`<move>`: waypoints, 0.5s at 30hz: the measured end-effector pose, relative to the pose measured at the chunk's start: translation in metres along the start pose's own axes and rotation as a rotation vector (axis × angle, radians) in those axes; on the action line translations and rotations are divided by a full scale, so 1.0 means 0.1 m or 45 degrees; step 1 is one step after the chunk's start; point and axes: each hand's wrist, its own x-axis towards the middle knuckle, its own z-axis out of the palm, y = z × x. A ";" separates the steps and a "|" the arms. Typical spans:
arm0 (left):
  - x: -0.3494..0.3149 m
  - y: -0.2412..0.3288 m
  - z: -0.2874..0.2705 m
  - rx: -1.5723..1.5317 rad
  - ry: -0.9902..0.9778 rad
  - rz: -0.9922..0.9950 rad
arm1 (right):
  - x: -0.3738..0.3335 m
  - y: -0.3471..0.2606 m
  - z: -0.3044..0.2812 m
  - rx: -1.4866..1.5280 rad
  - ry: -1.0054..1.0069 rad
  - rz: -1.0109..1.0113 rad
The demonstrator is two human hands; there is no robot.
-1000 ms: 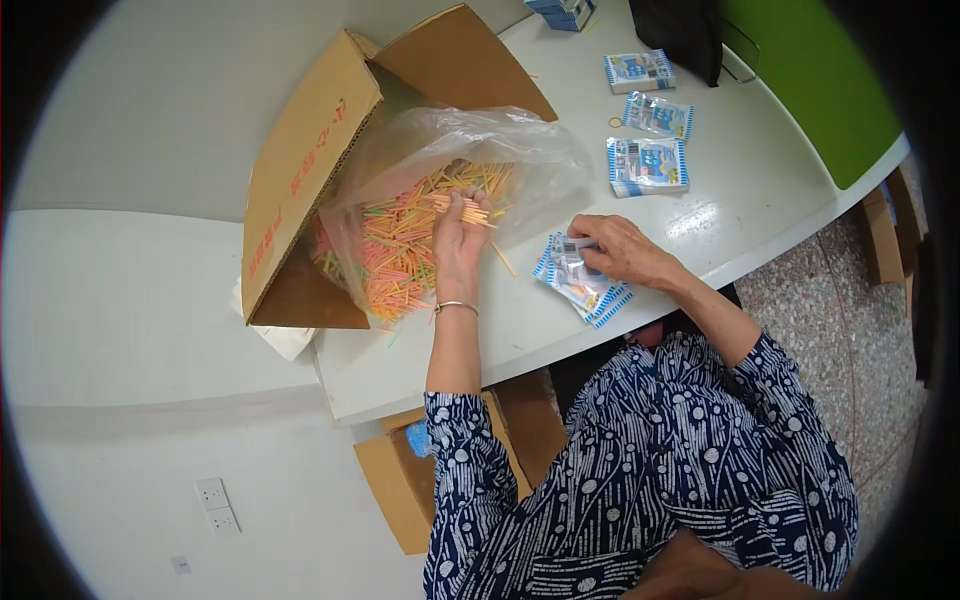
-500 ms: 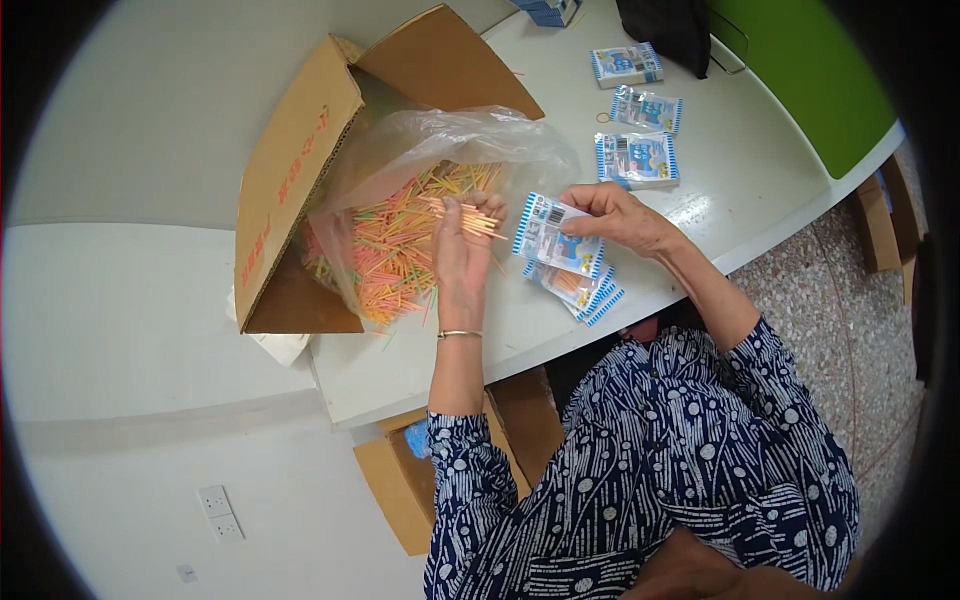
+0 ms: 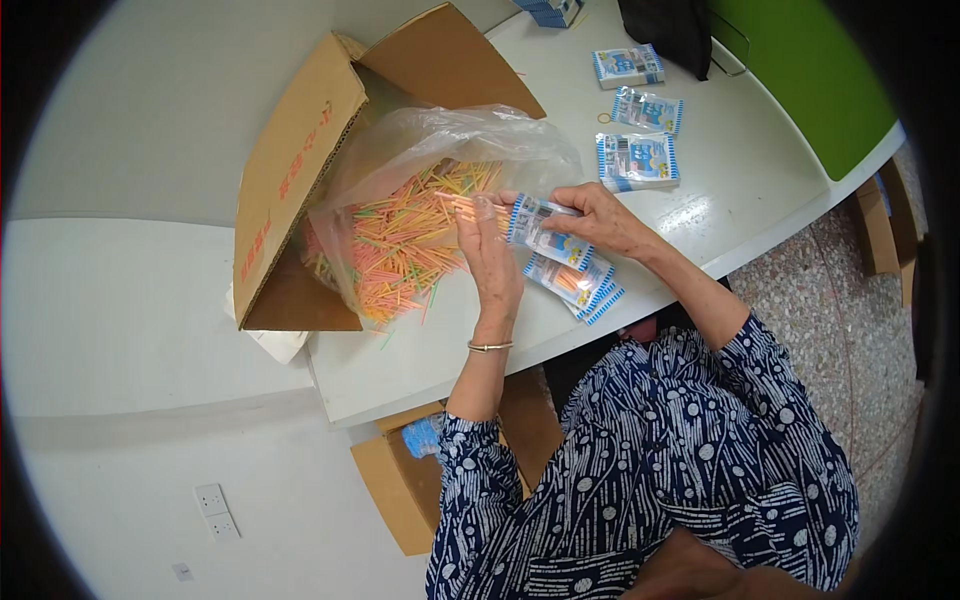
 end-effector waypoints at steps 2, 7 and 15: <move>0.03 0.01 0.03 -0.072 0.016 0.031 | 0.00 0.01 -0.03 0.018 0.000 0.029; 0.13 0.10 -0.01 -0.404 0.066 -0.080 | -0.01 0.02 -0.07 0.339 -0.158 0.100; 0.11 0.24 0.10 -0.429 0.064 -0.014 | -0.01 0.10 -0.13 0.447 -0.327 0.131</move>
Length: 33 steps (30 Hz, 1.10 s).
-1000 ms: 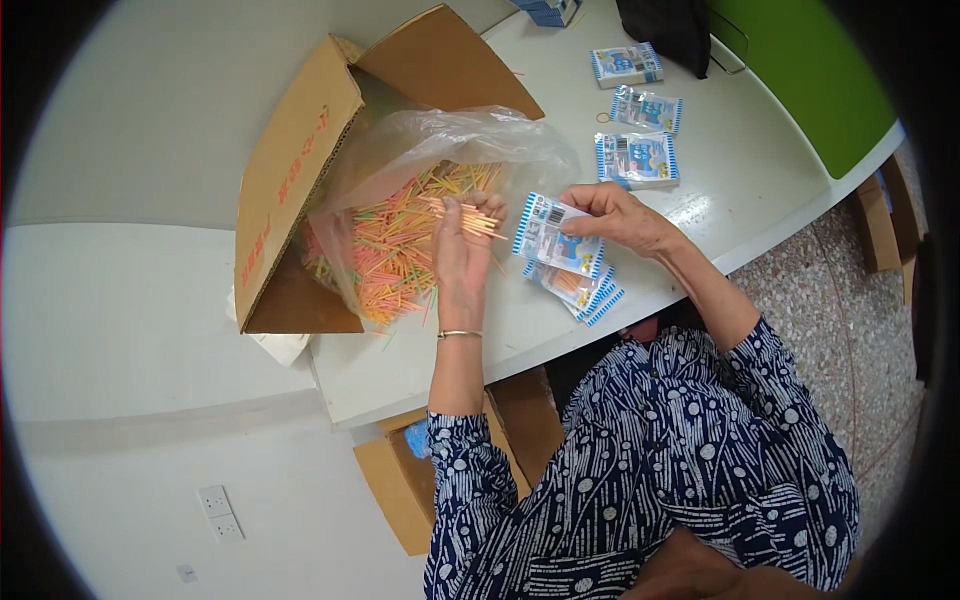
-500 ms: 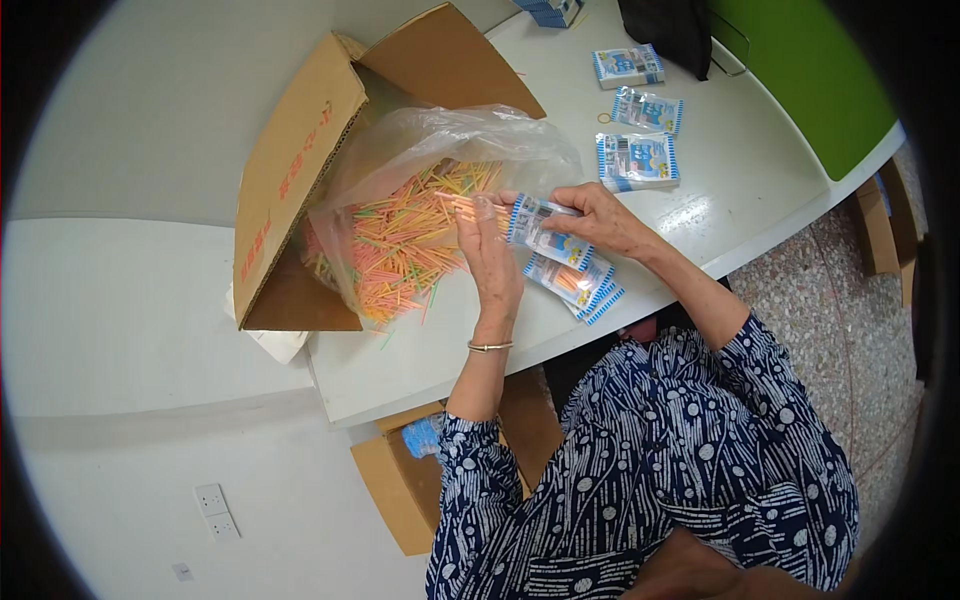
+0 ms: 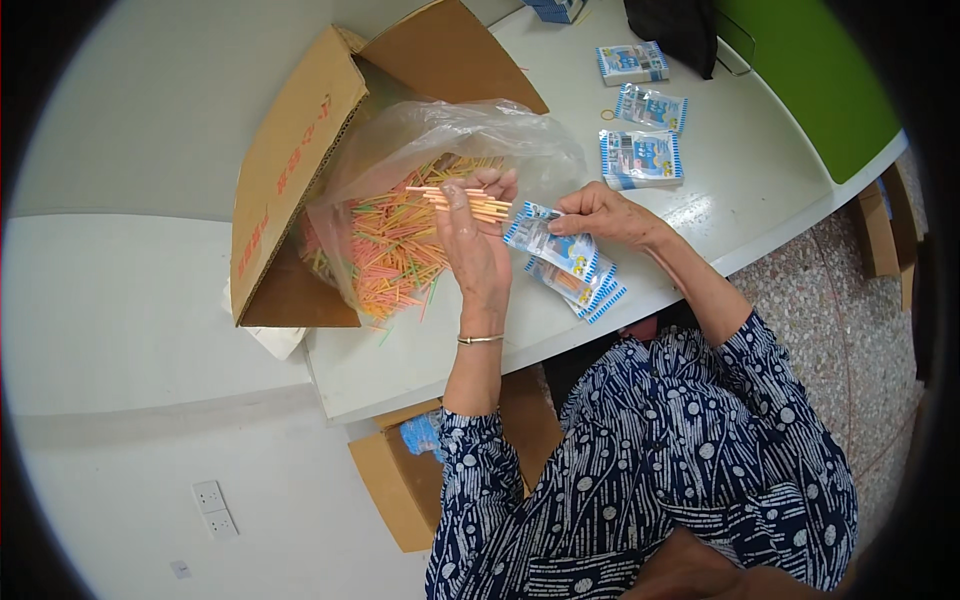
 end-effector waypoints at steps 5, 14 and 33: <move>-0.08 -0.07 0.01 0.024 -0.058 -0.027 | 0.00 0.03 0.00 0.061 -0.015 0.019; -0.20 -0.08 0.02 0.268 -0.232 0.017 | -0.04 0.07 0.01 0.094 -0.018 0.036; -0.30 -0.22 -0.04 0.478 -0.284 0.104 | -0.08 0.16 -0.02 0.194 -0.059 0.007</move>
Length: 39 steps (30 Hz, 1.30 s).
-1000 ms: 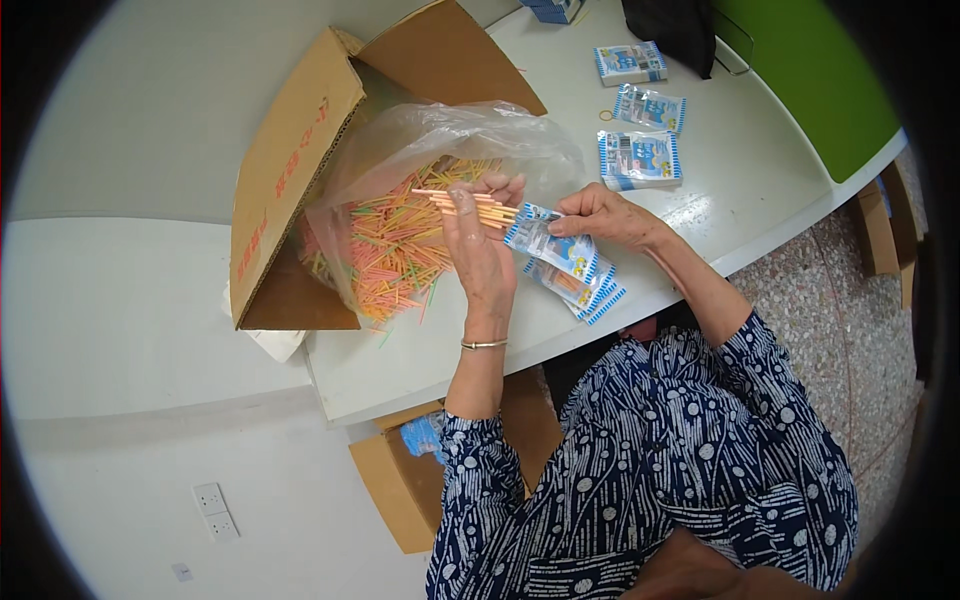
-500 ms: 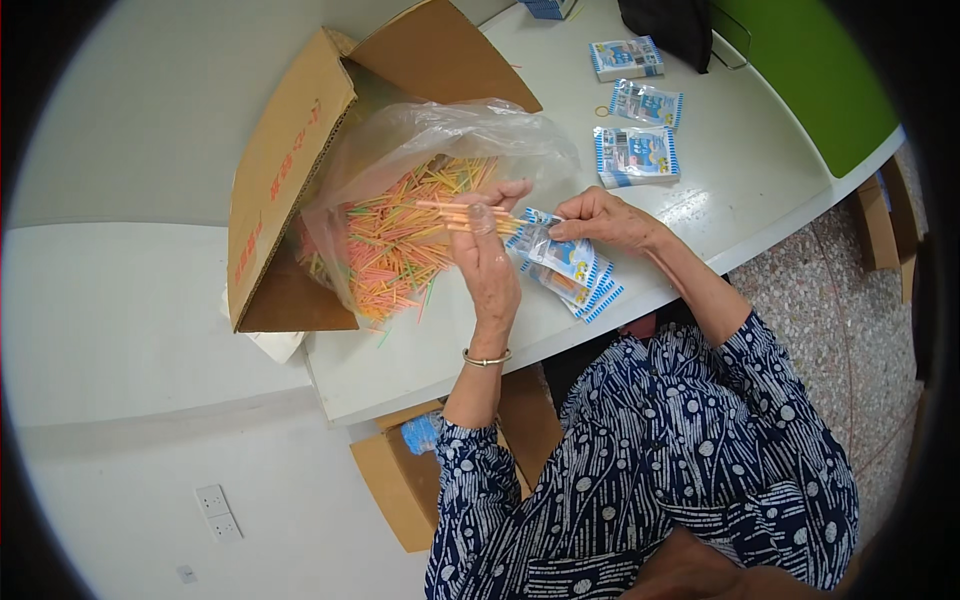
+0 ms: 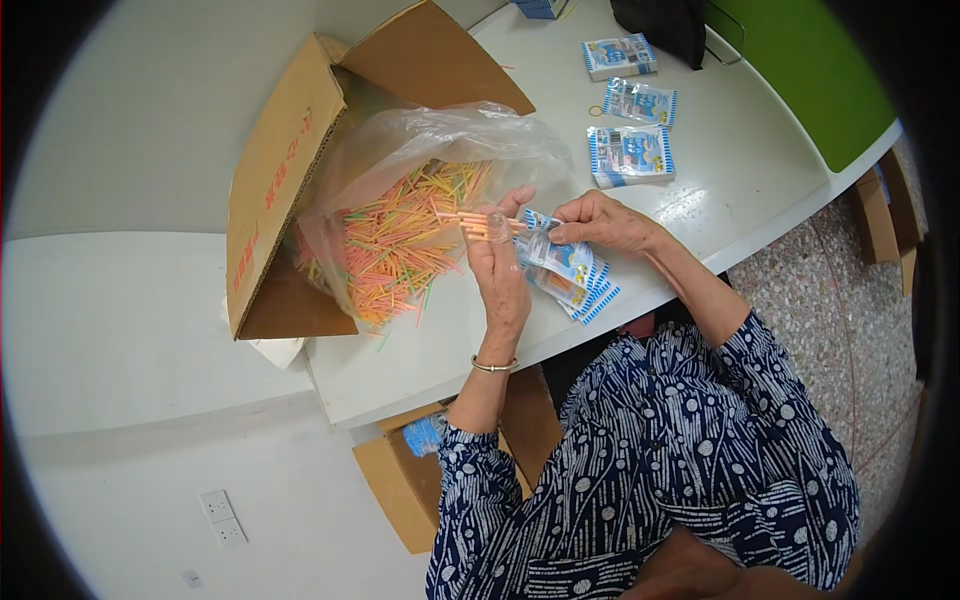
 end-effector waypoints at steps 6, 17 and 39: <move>-0.02 0.02 -0.02 -0.152 0.031 -0.261 | 0.00 0.00 -0.01 0.017 -0.014 -0.005; 0.27 0.14 -0.22 0.049 -0.110 -0.137 | 0.33 -0.10 0.16 0.189 0.130 -0.048; 0.48 0.32 -0.63 0.582 -0.042 -0.034 | 0.66 -0.17 0.32 0.471 0.117 -0.157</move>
